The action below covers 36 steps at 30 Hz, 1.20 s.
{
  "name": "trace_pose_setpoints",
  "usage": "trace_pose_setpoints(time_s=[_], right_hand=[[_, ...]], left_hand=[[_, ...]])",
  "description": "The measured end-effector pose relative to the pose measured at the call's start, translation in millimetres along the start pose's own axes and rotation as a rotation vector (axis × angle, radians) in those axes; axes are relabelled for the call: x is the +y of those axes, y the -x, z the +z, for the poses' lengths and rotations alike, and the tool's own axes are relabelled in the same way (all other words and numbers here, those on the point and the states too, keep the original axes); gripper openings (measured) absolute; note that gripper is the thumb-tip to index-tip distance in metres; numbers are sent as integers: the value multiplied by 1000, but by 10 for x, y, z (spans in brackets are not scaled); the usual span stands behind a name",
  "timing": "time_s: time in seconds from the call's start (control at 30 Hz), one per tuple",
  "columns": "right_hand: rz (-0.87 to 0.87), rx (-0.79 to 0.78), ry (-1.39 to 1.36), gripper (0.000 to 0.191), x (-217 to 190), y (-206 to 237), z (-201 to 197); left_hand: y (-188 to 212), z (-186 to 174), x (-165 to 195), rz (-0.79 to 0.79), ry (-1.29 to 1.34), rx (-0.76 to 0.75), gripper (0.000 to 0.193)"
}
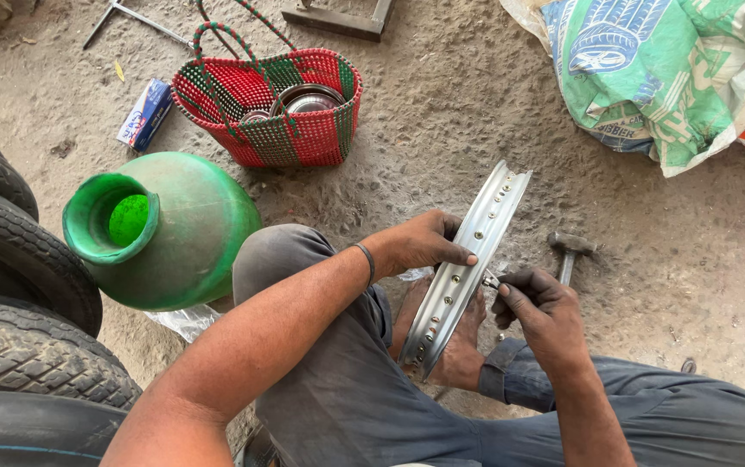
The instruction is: The person sits on the ground and uses a hammer to tap small metal pins into holes around a bicycle wheel rim. The person repeatedly rotates the rim and continues tapping the pins into place.
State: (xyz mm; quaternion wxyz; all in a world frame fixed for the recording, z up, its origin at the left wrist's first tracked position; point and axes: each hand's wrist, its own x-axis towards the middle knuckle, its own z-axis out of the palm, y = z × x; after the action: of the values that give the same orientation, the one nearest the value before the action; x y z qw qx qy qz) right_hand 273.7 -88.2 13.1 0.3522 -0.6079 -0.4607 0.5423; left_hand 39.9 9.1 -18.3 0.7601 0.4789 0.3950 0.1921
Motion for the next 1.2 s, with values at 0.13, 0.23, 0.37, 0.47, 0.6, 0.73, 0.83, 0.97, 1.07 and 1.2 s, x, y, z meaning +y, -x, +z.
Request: trace_pose_setpoints(time_s=[0.13,0.23,0.37,0.47,0.6,0.73,0.83,0.97,1.07,1.2], right_hand=[[-194,94,199,9,26,-30,-29],[-136,54,275,8,37,-81,30],[-197,97,474,20,171,-100,273],[-459,181,462,25,322,-51,412],[-361,346,554,28,435,-49,541],[-311,257,557,25,385,-103,494],[-263,258,410,17,316,-78,343],[-400,384,641,20,291,36,103],[-185,258,663,17,287,-26,-47],[-23,269,367,21,352,-13,-173]], left_hand=[[-71,17,-119,34,-10,4,47],[-111,-7,-155,123,38,-32,49],[-165,-44,-194,109,-39,-3,52],[-195,-48,-273,64,-51,21,54],[-268,-73,-286,153,-117,-4,54],[-230,-80,-218,92,-38,8,56],[-156,29,-190,166,-300,113,57],[-15,326,-279,183,-554,154,56],[3,423,-283,159,-410,29,54],[-29,476,-310,176,-358,45,51]])
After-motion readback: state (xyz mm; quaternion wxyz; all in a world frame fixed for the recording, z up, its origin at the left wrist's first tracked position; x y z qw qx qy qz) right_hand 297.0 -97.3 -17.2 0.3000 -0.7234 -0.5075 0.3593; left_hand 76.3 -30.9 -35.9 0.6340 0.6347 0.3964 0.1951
